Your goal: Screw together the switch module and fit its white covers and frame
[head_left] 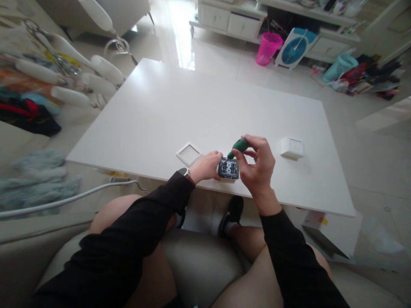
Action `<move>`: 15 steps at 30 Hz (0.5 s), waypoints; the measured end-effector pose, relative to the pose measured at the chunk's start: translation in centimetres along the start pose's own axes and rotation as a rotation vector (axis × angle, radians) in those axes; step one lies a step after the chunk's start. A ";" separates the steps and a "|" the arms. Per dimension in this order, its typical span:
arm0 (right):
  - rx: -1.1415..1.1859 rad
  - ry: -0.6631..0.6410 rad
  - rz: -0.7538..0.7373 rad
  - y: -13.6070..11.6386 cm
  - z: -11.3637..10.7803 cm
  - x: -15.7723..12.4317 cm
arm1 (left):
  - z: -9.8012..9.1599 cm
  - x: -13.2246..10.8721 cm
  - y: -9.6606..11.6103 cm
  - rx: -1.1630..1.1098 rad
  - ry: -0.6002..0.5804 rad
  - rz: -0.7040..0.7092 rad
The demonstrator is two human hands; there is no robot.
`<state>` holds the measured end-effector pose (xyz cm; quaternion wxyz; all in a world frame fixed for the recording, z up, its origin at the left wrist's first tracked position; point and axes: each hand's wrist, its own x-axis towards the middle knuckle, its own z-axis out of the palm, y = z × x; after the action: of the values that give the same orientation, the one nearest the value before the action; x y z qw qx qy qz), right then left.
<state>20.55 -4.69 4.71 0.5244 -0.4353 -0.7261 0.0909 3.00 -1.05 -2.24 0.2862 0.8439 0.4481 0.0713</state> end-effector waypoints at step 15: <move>0.016 0.022 0.006 -0.2 -0.2 0.1 | 0.1 0.0 0.0 0.040 0.006 -0.009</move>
<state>20.55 -4.80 4.98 0.5357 -0.4341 -0.7182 0.0936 3.07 -1.06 -2.37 0.2682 0.8473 0.4540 0.0637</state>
